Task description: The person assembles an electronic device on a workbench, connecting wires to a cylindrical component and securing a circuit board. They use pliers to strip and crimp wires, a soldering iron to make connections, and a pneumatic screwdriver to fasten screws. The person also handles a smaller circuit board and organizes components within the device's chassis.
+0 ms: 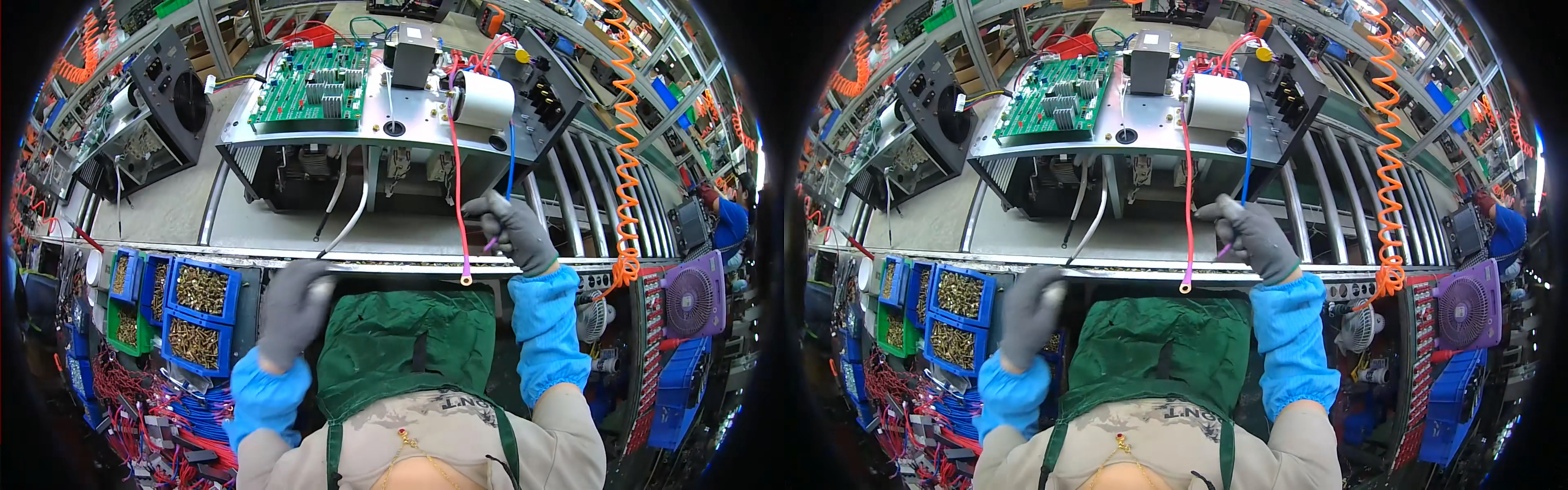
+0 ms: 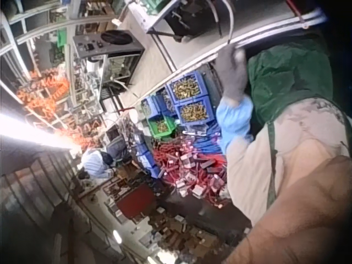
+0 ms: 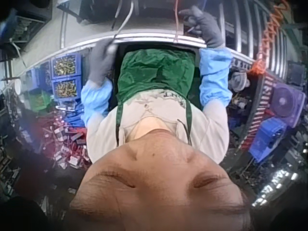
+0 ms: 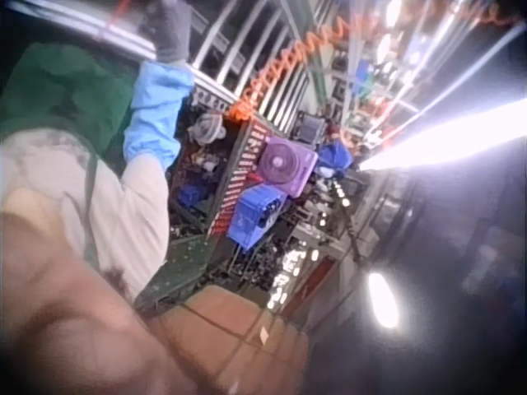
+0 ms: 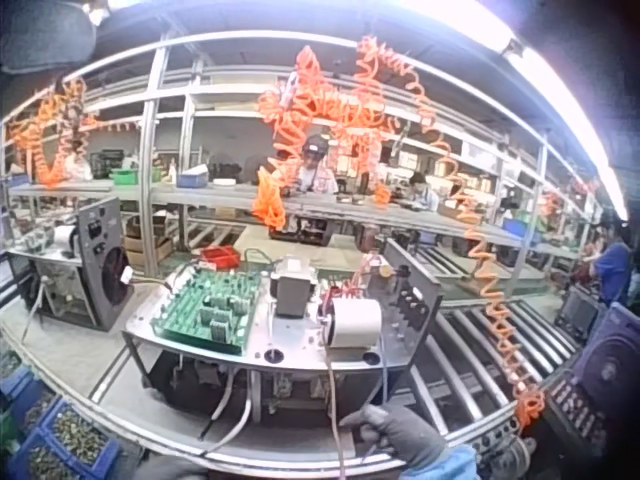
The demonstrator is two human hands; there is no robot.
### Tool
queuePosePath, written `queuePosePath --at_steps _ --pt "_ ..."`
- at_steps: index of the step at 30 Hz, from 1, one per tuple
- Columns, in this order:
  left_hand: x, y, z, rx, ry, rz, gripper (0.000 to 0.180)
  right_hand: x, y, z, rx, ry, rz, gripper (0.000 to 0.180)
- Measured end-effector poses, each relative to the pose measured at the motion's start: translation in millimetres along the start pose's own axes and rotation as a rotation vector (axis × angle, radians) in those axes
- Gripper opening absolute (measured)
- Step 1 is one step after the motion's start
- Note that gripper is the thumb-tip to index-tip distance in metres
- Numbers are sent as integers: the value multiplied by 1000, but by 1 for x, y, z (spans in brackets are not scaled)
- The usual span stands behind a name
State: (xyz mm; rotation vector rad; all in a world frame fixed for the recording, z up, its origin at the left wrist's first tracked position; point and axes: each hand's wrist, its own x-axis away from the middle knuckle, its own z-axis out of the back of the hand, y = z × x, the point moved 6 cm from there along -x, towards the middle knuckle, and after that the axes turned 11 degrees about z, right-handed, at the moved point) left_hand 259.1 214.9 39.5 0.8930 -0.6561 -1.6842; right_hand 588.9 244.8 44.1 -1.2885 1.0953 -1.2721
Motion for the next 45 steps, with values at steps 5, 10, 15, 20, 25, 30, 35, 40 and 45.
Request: queuePosePath --at_steps 5,10,15,20,25,30,35,40,45 --pt "-18 60 -98 361 -443 -172 30 -8 -9 -34 -122 -198 -106 25" --pt "-20 72 -141 715 -741 188 36 -18 0 -15 164 -41 30 18" --pt "-26 82 -157 812 -936 282 37 -15 2 -5 237 38 98 22" --pt "-17 76 -181 678 -993 403 39 -13 2 -2 398 134 209 20" --pt "-22 74 -185 451 -887 193 30 -1 -10 0 209 -22 -34 21" --pt "-66 77 -175 404 -503 -50 31 1 -36 1 192 -209 124 19" --pt "-119 76 -183 477 -371 18 44 -43 -103 48 658 402 632 26" --pt "-149 82 -209 554 -279 221 31 -60 -104 58 1038 407 537 27" --pt "-161 87 -240 910 -371 349 25 -72 -69 58 1234 369 674 37"
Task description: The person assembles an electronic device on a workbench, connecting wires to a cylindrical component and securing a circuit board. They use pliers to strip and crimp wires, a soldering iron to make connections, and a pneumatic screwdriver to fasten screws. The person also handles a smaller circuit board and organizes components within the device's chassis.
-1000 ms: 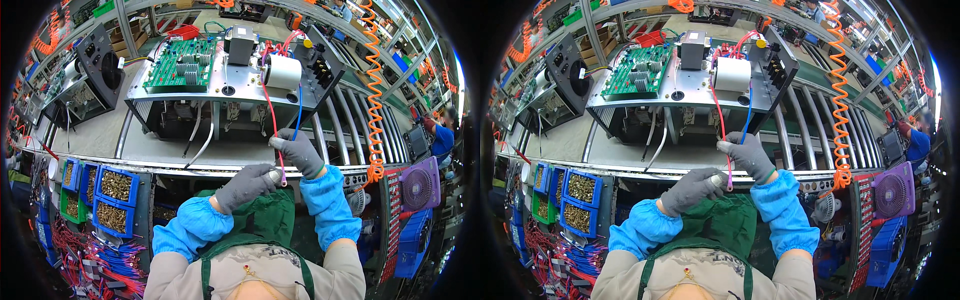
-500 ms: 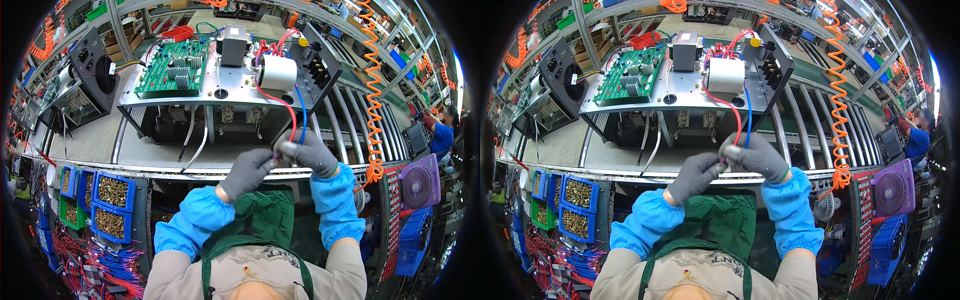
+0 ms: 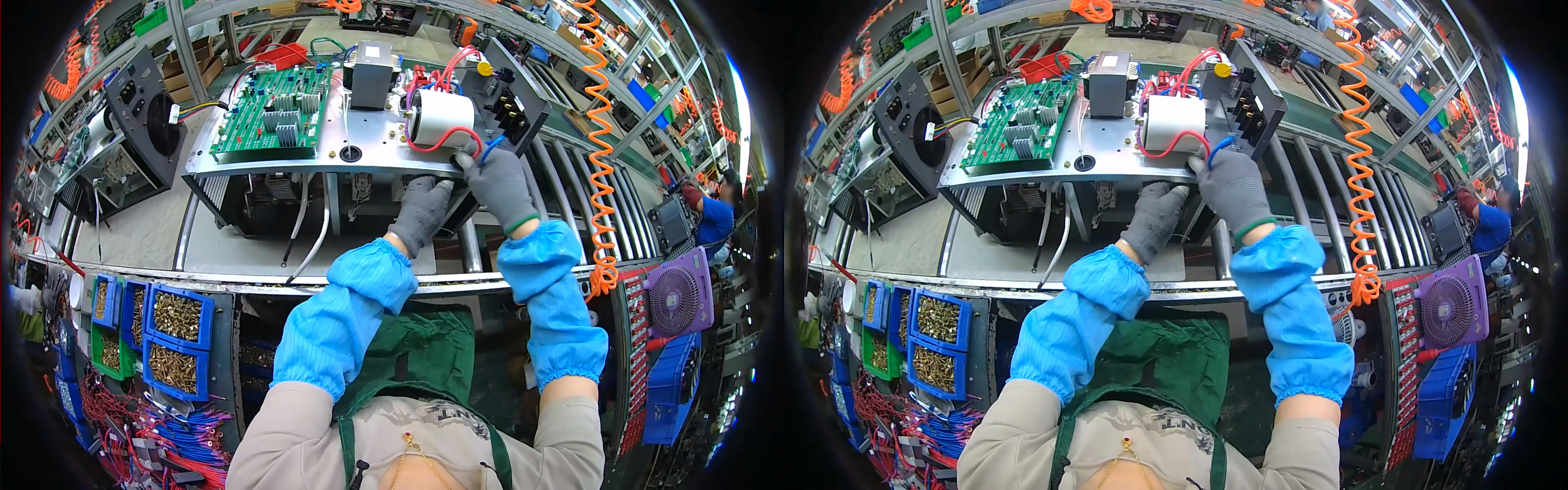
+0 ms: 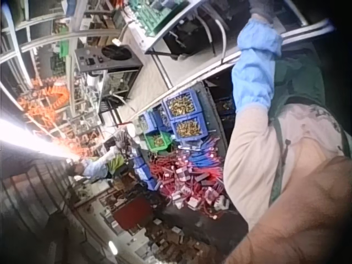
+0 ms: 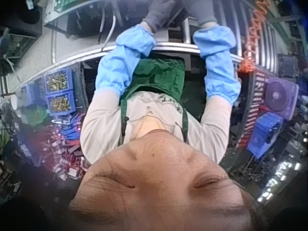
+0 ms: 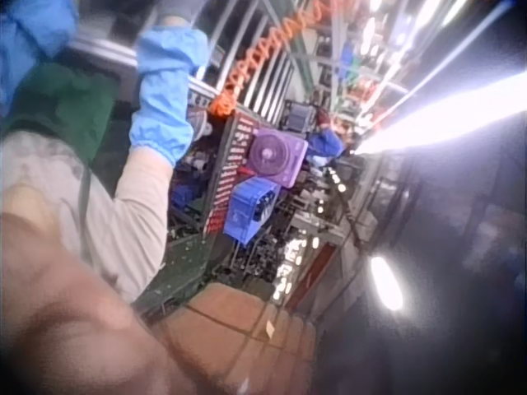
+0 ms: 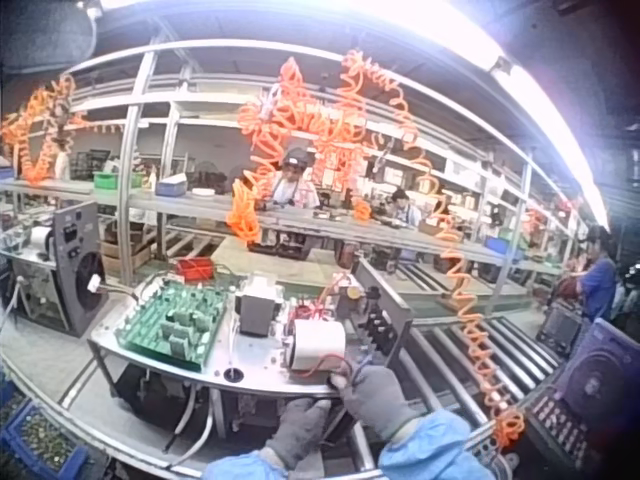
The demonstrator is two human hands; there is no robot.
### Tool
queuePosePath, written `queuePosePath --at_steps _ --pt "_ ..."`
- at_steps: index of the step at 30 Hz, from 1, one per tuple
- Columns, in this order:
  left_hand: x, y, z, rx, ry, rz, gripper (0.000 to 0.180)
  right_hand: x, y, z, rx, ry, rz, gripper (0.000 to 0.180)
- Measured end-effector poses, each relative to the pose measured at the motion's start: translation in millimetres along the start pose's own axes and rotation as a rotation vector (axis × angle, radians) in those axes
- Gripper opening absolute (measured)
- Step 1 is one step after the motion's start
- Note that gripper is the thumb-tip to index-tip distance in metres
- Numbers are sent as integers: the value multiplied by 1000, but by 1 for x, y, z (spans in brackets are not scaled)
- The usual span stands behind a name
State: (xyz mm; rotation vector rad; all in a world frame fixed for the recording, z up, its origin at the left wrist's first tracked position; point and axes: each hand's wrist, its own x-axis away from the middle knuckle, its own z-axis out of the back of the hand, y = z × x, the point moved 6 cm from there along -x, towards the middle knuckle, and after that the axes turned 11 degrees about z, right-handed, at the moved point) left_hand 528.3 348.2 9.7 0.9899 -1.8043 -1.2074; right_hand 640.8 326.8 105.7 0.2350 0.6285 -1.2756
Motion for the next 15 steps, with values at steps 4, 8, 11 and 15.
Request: queuePosePath --at_steps 4,8,11,15 --pt "-10 3 -1 -223 5 -83 26 2 -21 12 -290 -52 -102 29" --pt "-17 -6 20 -660 103 -161 27 14 -33 45 -929 -39 -281 22" --pt "-2 -10 25 -757 115 -145 23 12 -32 61 -911 250 -294 16" --pt "17 -51 40 -977 16 -119 25 0 -20 41 -691 280 -221 6"
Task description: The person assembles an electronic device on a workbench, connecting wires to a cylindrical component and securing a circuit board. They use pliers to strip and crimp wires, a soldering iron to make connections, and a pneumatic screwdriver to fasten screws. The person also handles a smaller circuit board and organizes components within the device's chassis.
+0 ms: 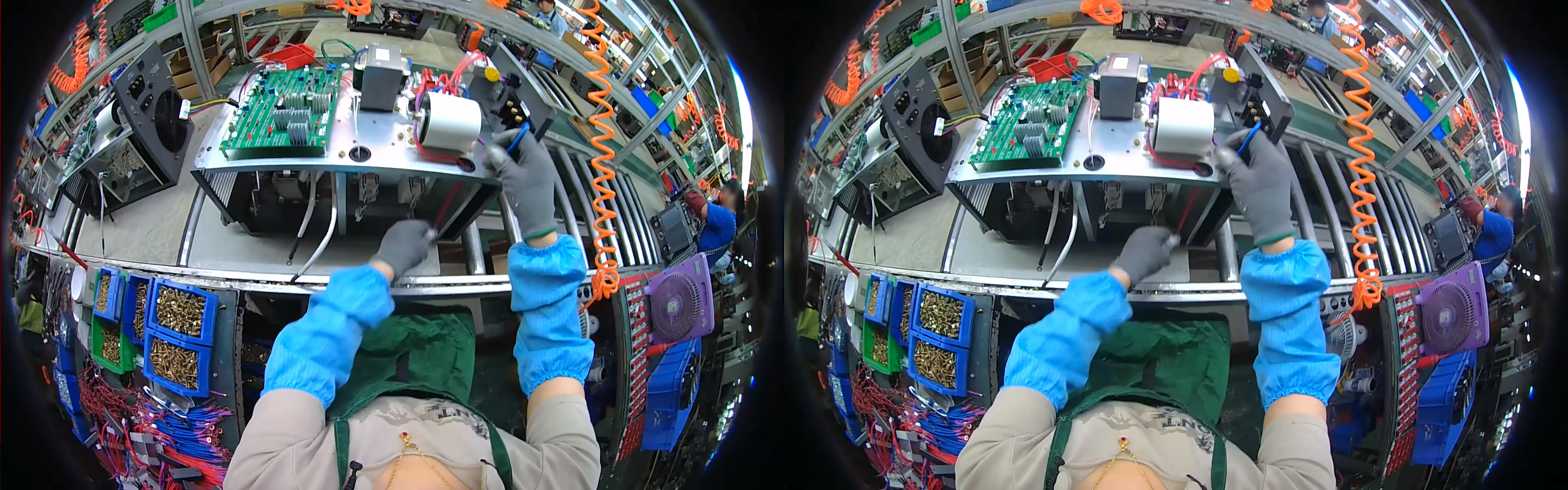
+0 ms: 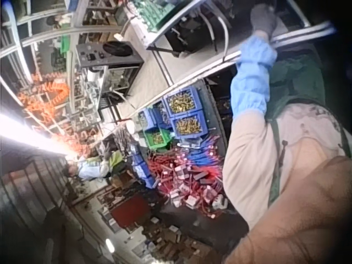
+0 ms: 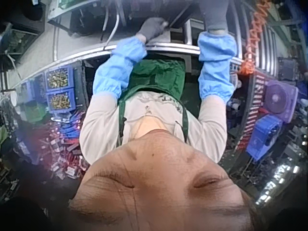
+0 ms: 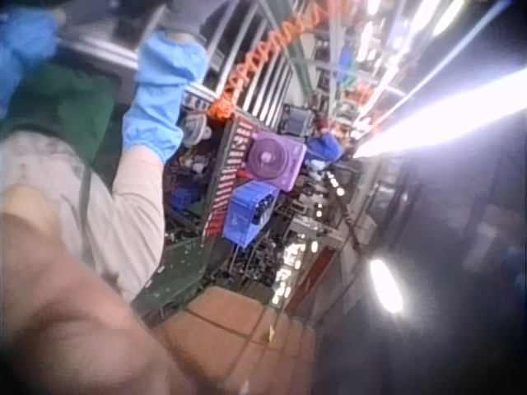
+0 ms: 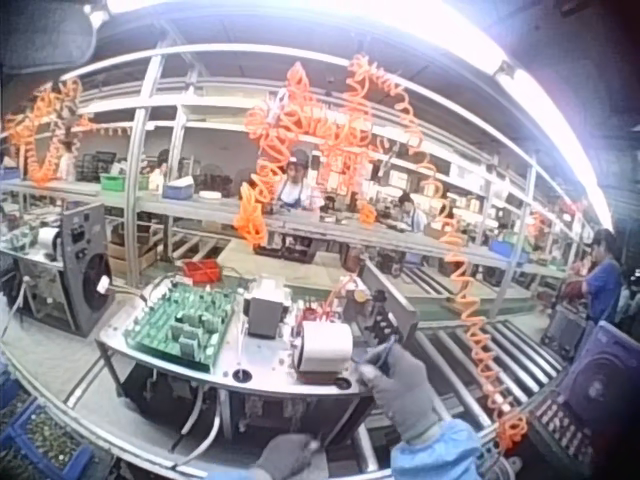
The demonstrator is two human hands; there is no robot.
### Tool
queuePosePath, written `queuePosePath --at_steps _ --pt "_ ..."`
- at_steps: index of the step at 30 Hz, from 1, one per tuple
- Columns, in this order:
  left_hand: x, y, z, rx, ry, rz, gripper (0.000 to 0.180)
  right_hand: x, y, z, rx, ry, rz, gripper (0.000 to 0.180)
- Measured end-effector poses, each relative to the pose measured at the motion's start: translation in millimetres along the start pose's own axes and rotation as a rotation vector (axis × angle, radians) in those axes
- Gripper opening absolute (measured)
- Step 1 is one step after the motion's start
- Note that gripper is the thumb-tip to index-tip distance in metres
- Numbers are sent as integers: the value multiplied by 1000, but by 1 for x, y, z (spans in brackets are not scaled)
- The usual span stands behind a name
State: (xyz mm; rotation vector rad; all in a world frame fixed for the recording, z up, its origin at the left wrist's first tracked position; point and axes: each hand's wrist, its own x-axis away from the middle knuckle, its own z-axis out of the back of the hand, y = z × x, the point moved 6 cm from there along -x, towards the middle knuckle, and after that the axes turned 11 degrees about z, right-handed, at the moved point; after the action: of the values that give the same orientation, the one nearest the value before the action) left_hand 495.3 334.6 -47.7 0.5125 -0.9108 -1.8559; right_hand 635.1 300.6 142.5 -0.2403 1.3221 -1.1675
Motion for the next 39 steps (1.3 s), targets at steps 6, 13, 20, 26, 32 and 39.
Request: queuePosePath --at_steps 6,13,20,26,32,39 --pt "-10 35 22 26 89 -62 26 -5 20 -18 522 -189 107 18" --pt "-27 63 33 270 105 -281 22 3 4 -28 707 -162 107 19" --pt "-43 70 25 -207 142 -387 21 5 -2 -13 457 -260 99 23" --pt "-39 62 15 -14 53 -144 29 -3 -55 -2 749 -175 572 16" --pt "-15 39 -18 268 -14 -87 39 10 -10 -19 869 -329 549 10" --pt "-16 66 -20 1069 -481 201 42 13 -13 -20 799 -400 408 18"
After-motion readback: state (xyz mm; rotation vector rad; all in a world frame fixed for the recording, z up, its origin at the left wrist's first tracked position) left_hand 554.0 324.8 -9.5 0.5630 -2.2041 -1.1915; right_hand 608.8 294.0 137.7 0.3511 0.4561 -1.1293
